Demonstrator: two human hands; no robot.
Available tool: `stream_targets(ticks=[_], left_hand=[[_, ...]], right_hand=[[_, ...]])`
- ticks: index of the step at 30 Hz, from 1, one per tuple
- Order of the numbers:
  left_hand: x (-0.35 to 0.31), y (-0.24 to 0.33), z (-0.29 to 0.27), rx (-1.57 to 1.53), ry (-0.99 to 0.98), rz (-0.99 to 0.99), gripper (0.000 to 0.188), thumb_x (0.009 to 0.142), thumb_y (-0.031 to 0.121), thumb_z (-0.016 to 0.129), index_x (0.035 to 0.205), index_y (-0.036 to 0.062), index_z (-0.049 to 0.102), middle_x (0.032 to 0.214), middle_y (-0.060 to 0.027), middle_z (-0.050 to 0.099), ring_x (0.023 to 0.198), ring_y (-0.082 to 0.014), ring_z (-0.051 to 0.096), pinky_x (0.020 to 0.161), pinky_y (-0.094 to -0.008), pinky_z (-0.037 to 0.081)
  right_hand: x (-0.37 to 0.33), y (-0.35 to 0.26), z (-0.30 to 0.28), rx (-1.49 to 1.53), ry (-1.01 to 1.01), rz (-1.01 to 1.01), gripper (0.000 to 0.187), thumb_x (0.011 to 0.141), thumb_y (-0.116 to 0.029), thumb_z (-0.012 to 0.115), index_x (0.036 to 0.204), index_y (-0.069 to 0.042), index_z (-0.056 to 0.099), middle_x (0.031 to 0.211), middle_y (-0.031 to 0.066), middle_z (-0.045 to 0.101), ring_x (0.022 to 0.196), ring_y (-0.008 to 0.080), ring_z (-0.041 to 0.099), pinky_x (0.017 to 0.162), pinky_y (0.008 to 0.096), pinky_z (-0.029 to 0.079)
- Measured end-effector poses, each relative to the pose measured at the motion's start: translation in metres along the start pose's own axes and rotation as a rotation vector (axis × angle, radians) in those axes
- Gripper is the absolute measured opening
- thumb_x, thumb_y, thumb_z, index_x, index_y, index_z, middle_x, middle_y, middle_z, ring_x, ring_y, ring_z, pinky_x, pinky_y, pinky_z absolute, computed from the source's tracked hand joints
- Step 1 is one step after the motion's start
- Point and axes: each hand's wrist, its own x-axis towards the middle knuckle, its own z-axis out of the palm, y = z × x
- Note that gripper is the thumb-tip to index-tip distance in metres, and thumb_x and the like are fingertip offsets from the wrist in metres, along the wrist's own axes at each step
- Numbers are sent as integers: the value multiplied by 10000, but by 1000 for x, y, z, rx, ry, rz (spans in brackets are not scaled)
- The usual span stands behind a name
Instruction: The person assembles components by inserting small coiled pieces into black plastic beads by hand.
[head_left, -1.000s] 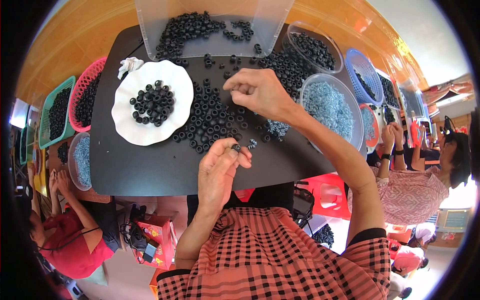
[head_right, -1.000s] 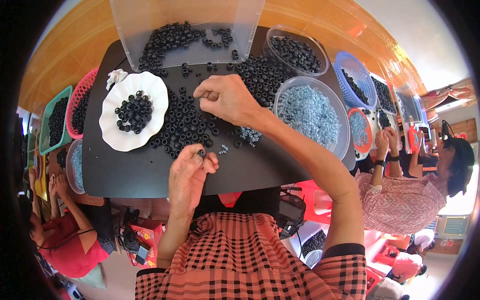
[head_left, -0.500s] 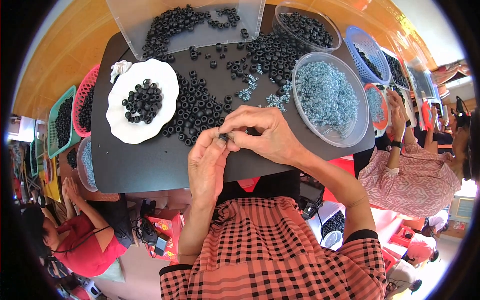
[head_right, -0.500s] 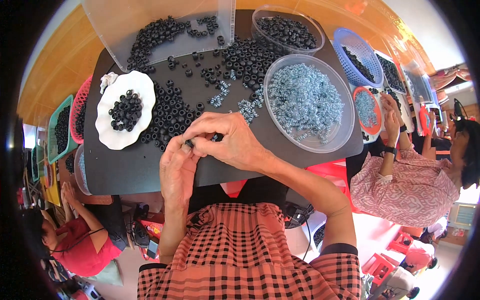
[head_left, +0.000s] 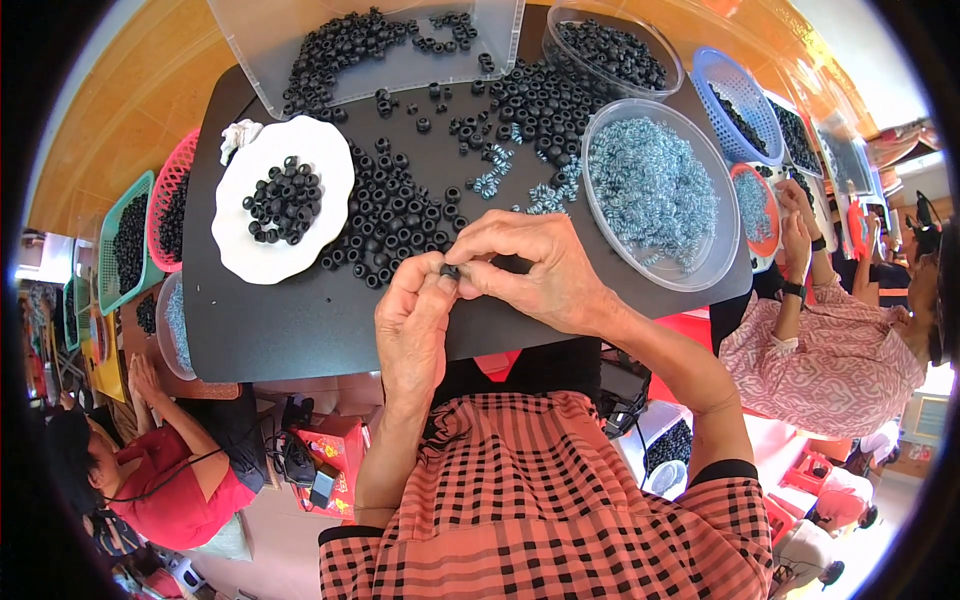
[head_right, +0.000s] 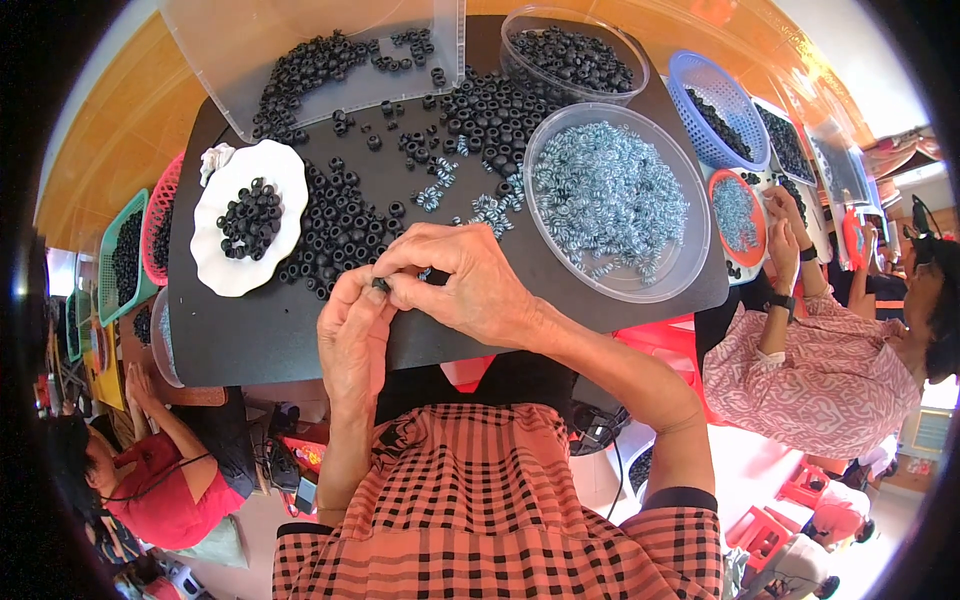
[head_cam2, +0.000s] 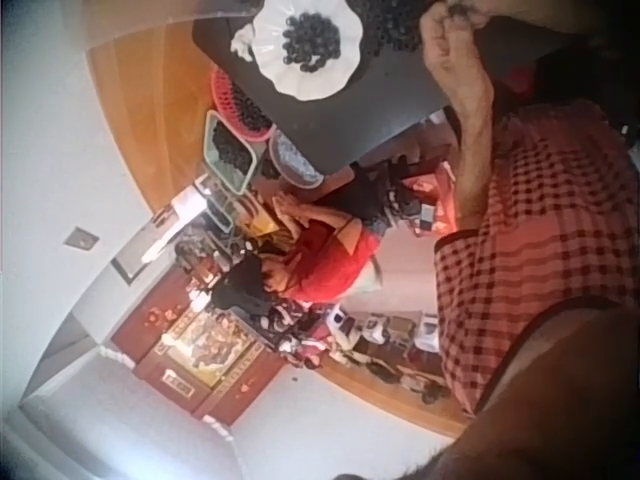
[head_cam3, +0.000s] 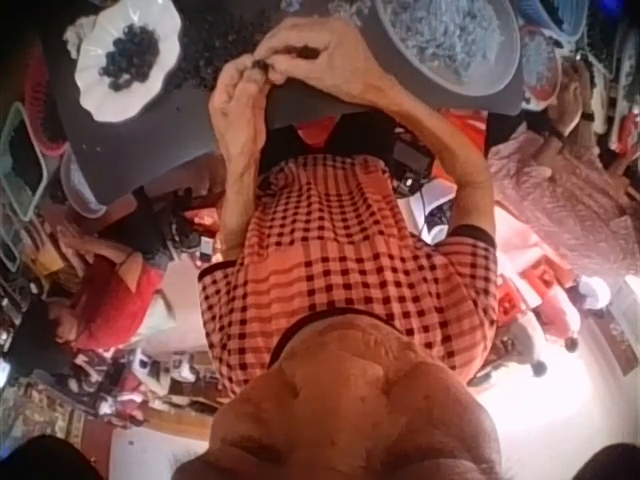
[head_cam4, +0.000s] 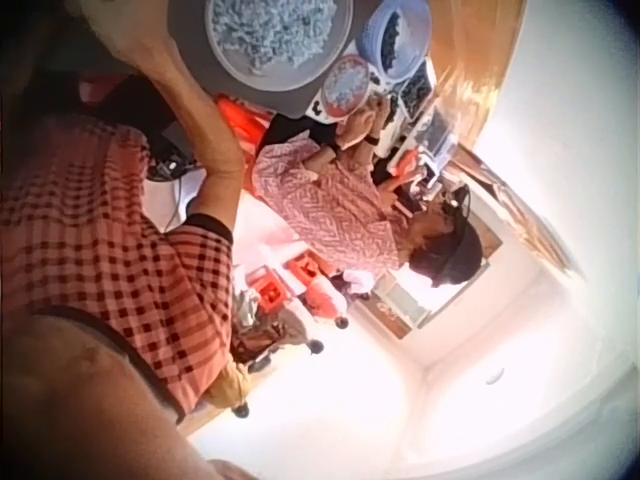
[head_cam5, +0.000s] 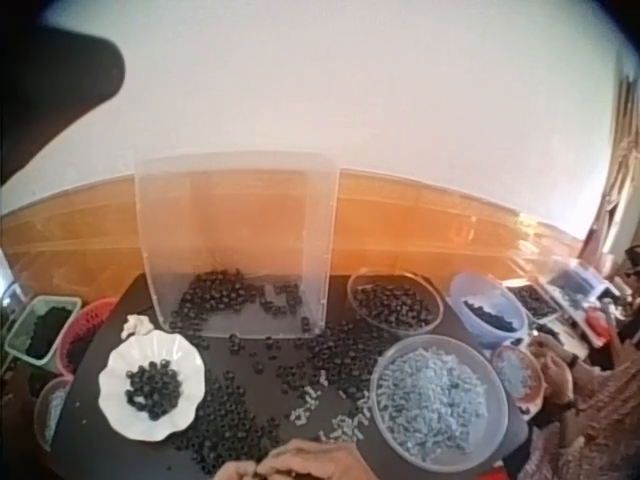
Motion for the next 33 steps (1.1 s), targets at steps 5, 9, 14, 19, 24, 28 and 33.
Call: stream_targets(ticks=[5,9,14,19,24,28,33], left_hand=[[-1,2,10,24,41,39,157,967,19,510,1100,-45,563,916,-37,615,859,-85,574,814,-226,463],[-1,3,11,49,62,47,138,966,19,520,1082,-35,571,890,2,585,828,-54,536,783,-201,440],[-4,0,10,124,96,57,132,958,14,528,1076,-17,579,865,42,541,803,-24,487,756,-175,409],[-3,0,9,160,105,27,174,956,26,513,1109,-24,580,891,33,554,824,-27,498,772,-177,417],[1,7,13,-43,65,-11,193,958,48,507,1116,-35,581,988,-40,604,894,-94,563,867,-259,457],[3,5,7,-212,-20,-66,187,952,56,512,1105,-23,588,1050,-89,611,956,-151,578,928,-338,458],[4,1,15,-258,12,-35,177,949,44,513,1096,-23,584,1046,-81,608,976,-143,565,933,-320,446]], right_hand=[[-1,6,3,-119,57,-109,165,794,36,660,947,-10,700,909,73,680,749,130,654,668,256,534],[-2,7,6,-113,88,-123,158,790,32,666,937,-14,699,910,77,679,739,132,653,659,252,531],[-5,7,11,-169,139,-165,167,792,34,665,947,-18,698,916,77,680,743,133,653,657,256,533],[-6,9,14,-85,145,-125,183,795,21,634,960,-24,698,893,73,668,728,139,643,677,265,533],[-9,9,18,-105,122,-144,302,775,36,639,1065,-38,676,1000,75,634,770,150,612,752,290,516],[-9,11,21,-168,137,-181,341,751,46,653,1082,-35,663,1010,69,621,802,165,593,751,298,508],[-8,21,27,-312,270,-287,356,701,55,693,1046,-31,668,988,76,625,833,206,586,735,328,501]])
